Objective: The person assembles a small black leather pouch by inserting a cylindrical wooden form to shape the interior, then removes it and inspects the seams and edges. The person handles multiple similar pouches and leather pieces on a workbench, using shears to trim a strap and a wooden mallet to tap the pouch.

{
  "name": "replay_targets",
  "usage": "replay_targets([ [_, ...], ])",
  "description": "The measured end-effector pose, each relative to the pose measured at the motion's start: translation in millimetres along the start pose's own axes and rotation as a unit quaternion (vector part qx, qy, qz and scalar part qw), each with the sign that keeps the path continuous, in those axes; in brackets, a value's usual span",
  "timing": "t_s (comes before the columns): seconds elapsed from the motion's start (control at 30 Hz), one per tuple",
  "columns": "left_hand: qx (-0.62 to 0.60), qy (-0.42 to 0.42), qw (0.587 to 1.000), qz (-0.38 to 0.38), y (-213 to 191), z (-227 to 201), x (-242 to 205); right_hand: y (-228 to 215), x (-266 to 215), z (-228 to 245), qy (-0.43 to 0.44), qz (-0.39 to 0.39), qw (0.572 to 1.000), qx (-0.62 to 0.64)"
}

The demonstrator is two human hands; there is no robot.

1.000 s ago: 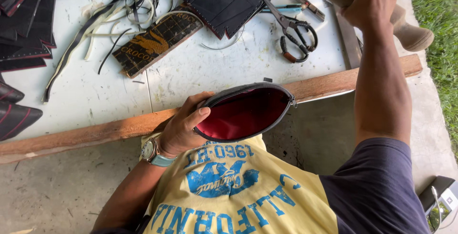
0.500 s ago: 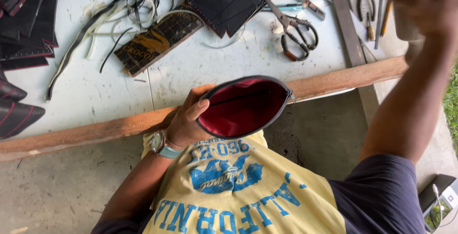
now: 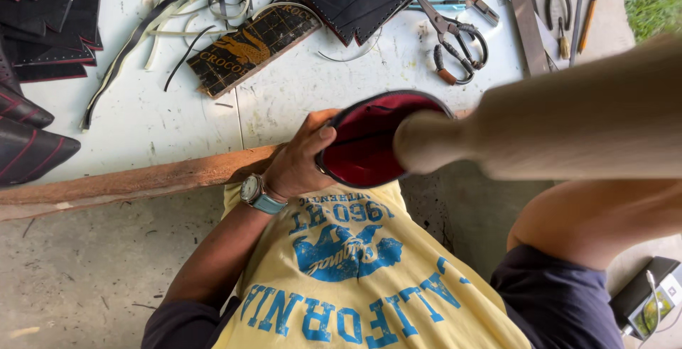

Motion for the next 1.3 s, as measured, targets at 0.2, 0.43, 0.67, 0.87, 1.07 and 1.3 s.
replay_targets([
  [0.2, -0.015, -0.004, 1.0, 0.011, 1, -3, -2, 86, -27, 63, -0.09, 0.085, 0.989, 0.077],
  [0.43, -0.024, -0.021, 0.999, -0.005, 5, 12, 10, 112, -21, 65, -0.003, 0.071, 0.982, 0.177],
  [0.67, 0.009, -0.015, 1.0, 0.017, 23, 3, 8, 115, -34, 55, -0.002, 0.057, 0.975, 0.215],
  [0.87, 0.002, -0.011, 1.0, 0.015, 20, 2, 9, 86, -29, 41, 0.025, 0.002, 0.952, 0.306],
  [1.07, 0.052, -0.044, 0.997, 0.025, 28, 8, 1, 102, -54, 31, 0.02, 0.0, 0.957, 0.29],
  [1.3, 0.032, -0.025, 0.998, 0.047, 24, 24, 14, 106, -52, 24, 0.003, -0.014, 0.963, 0.269],
])
Point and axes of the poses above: each hand's wrist, its own x-axis towards the middle knuckle, its own y-axis out of the palm, z = x × y, the point moved 6 cm from there along x, towards the middle knuckle, and after that the axes turned 8 degrees about -y, right-handed, at the moved point
